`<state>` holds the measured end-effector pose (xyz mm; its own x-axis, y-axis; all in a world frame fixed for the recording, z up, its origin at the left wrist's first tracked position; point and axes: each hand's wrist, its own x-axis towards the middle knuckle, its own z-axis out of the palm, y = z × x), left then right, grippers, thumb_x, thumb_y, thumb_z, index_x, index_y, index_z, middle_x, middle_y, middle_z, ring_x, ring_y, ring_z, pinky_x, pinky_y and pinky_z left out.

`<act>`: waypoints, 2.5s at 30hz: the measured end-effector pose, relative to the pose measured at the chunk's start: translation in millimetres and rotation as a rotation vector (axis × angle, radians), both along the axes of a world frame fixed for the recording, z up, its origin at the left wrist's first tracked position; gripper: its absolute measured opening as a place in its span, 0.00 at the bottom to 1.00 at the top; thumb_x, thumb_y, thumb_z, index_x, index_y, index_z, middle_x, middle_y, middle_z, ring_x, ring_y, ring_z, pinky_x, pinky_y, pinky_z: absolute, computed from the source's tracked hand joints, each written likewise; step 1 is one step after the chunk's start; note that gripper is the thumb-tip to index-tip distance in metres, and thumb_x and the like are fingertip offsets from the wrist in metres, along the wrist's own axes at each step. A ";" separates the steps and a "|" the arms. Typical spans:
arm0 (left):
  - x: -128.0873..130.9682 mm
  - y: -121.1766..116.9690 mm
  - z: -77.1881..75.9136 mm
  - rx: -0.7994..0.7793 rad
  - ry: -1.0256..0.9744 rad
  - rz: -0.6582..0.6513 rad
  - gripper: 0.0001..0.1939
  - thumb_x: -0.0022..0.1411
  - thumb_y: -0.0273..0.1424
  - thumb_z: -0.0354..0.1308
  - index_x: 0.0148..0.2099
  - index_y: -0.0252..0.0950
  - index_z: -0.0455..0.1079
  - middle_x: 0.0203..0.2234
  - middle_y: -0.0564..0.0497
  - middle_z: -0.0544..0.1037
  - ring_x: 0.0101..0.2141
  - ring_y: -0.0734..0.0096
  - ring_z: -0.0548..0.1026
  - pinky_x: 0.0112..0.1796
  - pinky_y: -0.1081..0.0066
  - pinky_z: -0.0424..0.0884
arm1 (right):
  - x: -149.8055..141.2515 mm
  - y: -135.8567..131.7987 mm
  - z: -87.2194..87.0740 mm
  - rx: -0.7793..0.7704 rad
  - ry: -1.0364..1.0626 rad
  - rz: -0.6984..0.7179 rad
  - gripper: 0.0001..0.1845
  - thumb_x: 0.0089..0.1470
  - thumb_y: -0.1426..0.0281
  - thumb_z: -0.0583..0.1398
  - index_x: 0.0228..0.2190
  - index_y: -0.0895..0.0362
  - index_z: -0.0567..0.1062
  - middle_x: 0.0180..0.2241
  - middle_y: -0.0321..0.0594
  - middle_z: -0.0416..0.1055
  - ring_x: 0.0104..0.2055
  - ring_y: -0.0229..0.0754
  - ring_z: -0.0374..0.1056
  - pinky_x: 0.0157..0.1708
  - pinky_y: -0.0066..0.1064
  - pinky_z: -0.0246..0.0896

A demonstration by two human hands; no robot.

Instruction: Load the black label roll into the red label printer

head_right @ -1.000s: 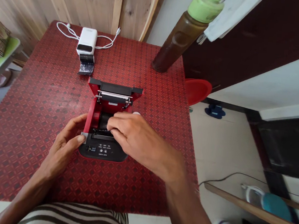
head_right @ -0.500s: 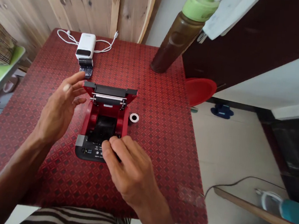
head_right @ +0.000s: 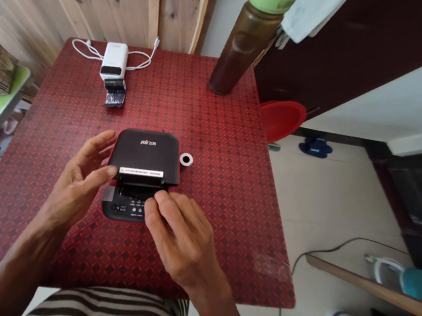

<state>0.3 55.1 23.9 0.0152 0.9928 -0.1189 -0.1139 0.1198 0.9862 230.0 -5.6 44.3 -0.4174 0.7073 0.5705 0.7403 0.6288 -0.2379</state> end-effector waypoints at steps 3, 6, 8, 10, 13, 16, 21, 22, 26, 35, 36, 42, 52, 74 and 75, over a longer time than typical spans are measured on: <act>-1.0 -10.4 -8.0 -0.084 -0.039 -0.045 0.35 0.65 0.41 0.77 0.71 0.48 0.72 0.71 0.44 0.77 0.73 0.44 0.71 0.71 0.44 0.69 | -2.3 3.1 -0.7 -0.001 0.004 -0.045 0.11 0.67 0.84 0.66 0.47 0.59 0.80 0.52 0.55 0.87 0.54 0.54 0.84 0.52 0.44 0.82; -0.5 -13.5 -11.9 -0.088 -0.080 -0.068 0.33 0.67 0.40 0.76 0.70 0.48 0.74 0.72 0.45 0.76 0.72 0.46 0.72 0.72 0.47 0.69 | -4.1 6.8 -0.7 -0.041 0.007 -0.048 0.12 0.67 0.85 0.65 0.45 0.57 0.79 0.55 0.55 0.86 0.59 0.55 0.83 0.58 0.47 0.80; -0.2 -13.8 -13.2 -0.084 -0.108 -0.083 0.31 0.68 0.40 0.74 0.71 0.48 0.74 0.73 0.47 0.75 0.73 0.46 0.71 0.72 0.48 0.70 | -4.4 8.1 -0.7 -0.062 0.024 -0.043 0.13 0.68 0.85 0.64 0.47 0.57 0.78 0.55 0.51 0.87 0.58 0.53 0.84 0.59 0.48 0.79; -0.2 -14.2 -14.4 -0.089 -0.127 -0.088 0.32 0.69 0.39 0.74 0.71 0.49 0.74 0.74 0.48 0.74 0.73 0.45 0.71 0.72 0.48 0.70 | -4.4 8.2 -1.0 -0.060 0.044 -0.037 0.14 0.70 0.83 0.63 0.52 0.58 0.77 0.54 0.50 0.88 0.58 0.51 0.84 0.59 0.47 0.79; 0.5 -15.9 -16.1 -0.077 -0.129 -0.084 0.32 0.69 0.39 0.74 0.72 0.48 0.74 0.74 0.48 0.74 0.73 0.45 0.71 0.71 0.48 0.71 | -4.6 6.7 -2.3 -0.071 0.074 -0.043 0.17 0.71 0.80 0.63 0.59 0.62 0.75 0.54 0.53 0.87 0.58 0.51 0.84 0.59 0.45 0.80; 2.7 -17.3 -16.5 -0.059 -0.114 -0.074 0.31 0.69 0.39 0.74 0.71 0.48 0.75 0.74 0.48 0.75 0.73 0.46 0.71 0.73 0.49 0.68 | -5.4 4.9 -5.2 -0.129 0.108 -0.077 0.18 0.73 0.78 0.63 0.61 0.64 0.74 0.54 0.55 0.86 0.58 0.51 0.83 0.61 0.44 0.80; 5.3 -17.5 -16.8 -0.094 -0.101 -0.035 0.33 0.68 0.42 0.75 0.71 0.48 0.75 0.72 0.47 0.77 0.70 0.44 0.76 0.69 0.47 0.72 | -4.8 1.4 -10.8 -0.181 0.175 -0.074 0.20 0.74 0.77 0.62 0.63 0.61 0.74 0.56 0.52 0.85 0.62 0.49 0.81 0.65 0.44 0.78; 4.9 -18.5 -17.4 -0.108 -0.095 -0.028 0.33 0.67 0.43 0.75 0.71 0.47 0.75 0.71 0.46 0.78 0.68 0.44 0.77 0.68 0.47 0.73 | -4.0 -0.6 -11.7 -0.197 0.208 -0.067 0.20 0.74 0.76 0.62 0.64 0.60 0.73 0.57 0.52 0.84 0.63 0.49 0.80 0.65 0.44 0.77; 0.3 -29.6 -21.1 -0.119 -0.123 0.002 0.29 0.72 0.45 0.70 0.71 0.47 0.76 0.70 0.47 0.78 0.71 0.45 0.74 0.72 0.46 0.67 | 0.4 -17.2 -20.3 -0.218 0.407 -0.145 0.27 0.73 0.74 0.64 0.69 0.54 0.71 0.62 0.49 0.81 0.67 0.50 0.77 0.66 0.47 0.78; -7.0 -46.2 -19.7 -0.120 -0.077 -0.022 0.29 0.72 0.38 0.70 0.72 0.50 0.76 0.70 0.48 0.79 0.66 0.47 0.78 0.61 0.55 0.77 | -8.2 -50.0 -58.4 -0.363 0.465 -0.401 0.27 0.77 0.58 0.60 0.71 0.52 0.68 0.59 0.52 0.83 0.54 0.51 0.85 0.50 0.43 0.86; -6.2 -45.1 -18.7 -0.121 -0.072 -0.016 0.29 0.71 0.38 0.71 0.71 0.49 0.76 0.69 0.48 0.79 0.66 0.47 0.78 0.62 0.54 0.76 | -9.9 -50.2 -59.9 -0.348 0.455 -0.407 0.27 0.77 0.58 0.60 0.71 0.52 0.68 0.60 0.53 0.83 0.55 0.52 0.85 0.51 0.44 0.86; 0.9 -42.8 -16.4 -0.139 -0.085 0.033 0.28 0.68 0.39 0.72 0.69 0.48 0.78 0.64 0.48 0.83 0.60 0.51 0.81 0.59 0.54 0.77 | -13.8 -48.5 -63.9 -0.322 0.437 -0.416 0.27 0.78 0.58 0.57 0.71 0.53 0.68 0.60 0.55 0.82 0.57 0.54 0.84 0.52 0.46 0.85; 9.3 -46.5 -20.0 -0.094 -0.085 0.073 0.26 0.71 0.34 0.68 0.69 0.48 0.77 0.66 0.48 0.82 0.63 0.53 0.80 0.61 0.56 0.76 | -15.6 -44.5 -66.4 -0.286 0.465 -0.381 0.25 0.78 0.58 0.57 0.69 0.54 0.70 0.56 0.52 0.84 0.54 0.51 0.84 0.51 0.44 0.84; 1.2 -44.8 -15.4 -0.121 -0.114 -0.027 0.30 0.70 0.44 0.71 0.69 0.45 0.73 0.66 0.43 0.81 0.62 0.48 0.81 0.59 0.51 0.80 | -14.7 52.5 5.5 -0.377 0.274 -0.229 0.13 0.78 0.66 0.58 0.54 0.53 0.81 0.47 0.44 0.85 0.47 0.49 0.82 0.50 0.45 0.79; 1.2 -44.7 -15.5 -0.124 -0.121 -0.029 0.30 0.70 0.44 0.71 0.69 0.45 0.73 0.65 0.43 0.81 0.61 0.48 0.81 0.58 0.51 0.80 | -13.6 50.7 6.4 -0.412 0.316 -0.216 0.13 0.79 0.64 0.58 0.52 0.52 0.82 0.46 0.42 0.86 0.47 0.47 0.82 0.49 0.42 0.79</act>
<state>1.6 10.4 8.5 0.0657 0.9694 -0.2364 -0.2253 0.2452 0.9429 216.4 45.1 50.7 -0.0914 0.9486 0.3031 0.6948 0.2788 -0.6629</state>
